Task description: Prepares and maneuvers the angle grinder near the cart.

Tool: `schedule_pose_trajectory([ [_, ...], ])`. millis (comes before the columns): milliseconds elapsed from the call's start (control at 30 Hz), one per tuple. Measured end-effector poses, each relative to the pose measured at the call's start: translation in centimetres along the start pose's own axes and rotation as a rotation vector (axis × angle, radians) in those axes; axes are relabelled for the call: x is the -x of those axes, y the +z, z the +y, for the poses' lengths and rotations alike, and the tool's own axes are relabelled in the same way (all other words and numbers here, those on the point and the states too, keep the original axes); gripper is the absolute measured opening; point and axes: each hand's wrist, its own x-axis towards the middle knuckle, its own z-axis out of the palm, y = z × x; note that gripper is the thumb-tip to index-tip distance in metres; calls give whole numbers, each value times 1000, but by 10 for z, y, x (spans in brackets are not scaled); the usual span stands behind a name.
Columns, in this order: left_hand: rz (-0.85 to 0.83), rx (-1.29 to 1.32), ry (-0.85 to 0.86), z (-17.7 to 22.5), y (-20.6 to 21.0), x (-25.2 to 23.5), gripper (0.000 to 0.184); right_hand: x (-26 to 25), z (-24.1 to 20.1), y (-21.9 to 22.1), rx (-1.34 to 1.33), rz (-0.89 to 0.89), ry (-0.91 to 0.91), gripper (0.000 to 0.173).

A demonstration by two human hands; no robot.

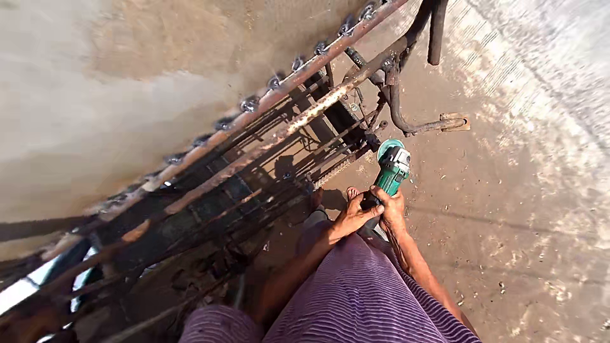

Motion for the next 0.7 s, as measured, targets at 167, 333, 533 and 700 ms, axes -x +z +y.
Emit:
schedule_pose_trajectory([
  [167,166,102,21,-19,18,3,57,-12,0,-12,108,-387,84,68],
  [333,441,162,47,-33,57,32,55,-17,-8,-32,295,-834,110,63],
  [533,815,336,113,-61,116,86,60,-74,19,-113,876,-1119,104,54],
  [700,1165,362,212,-76,145,128,58,-124,102,-239,1793,-1336,276,55],
])
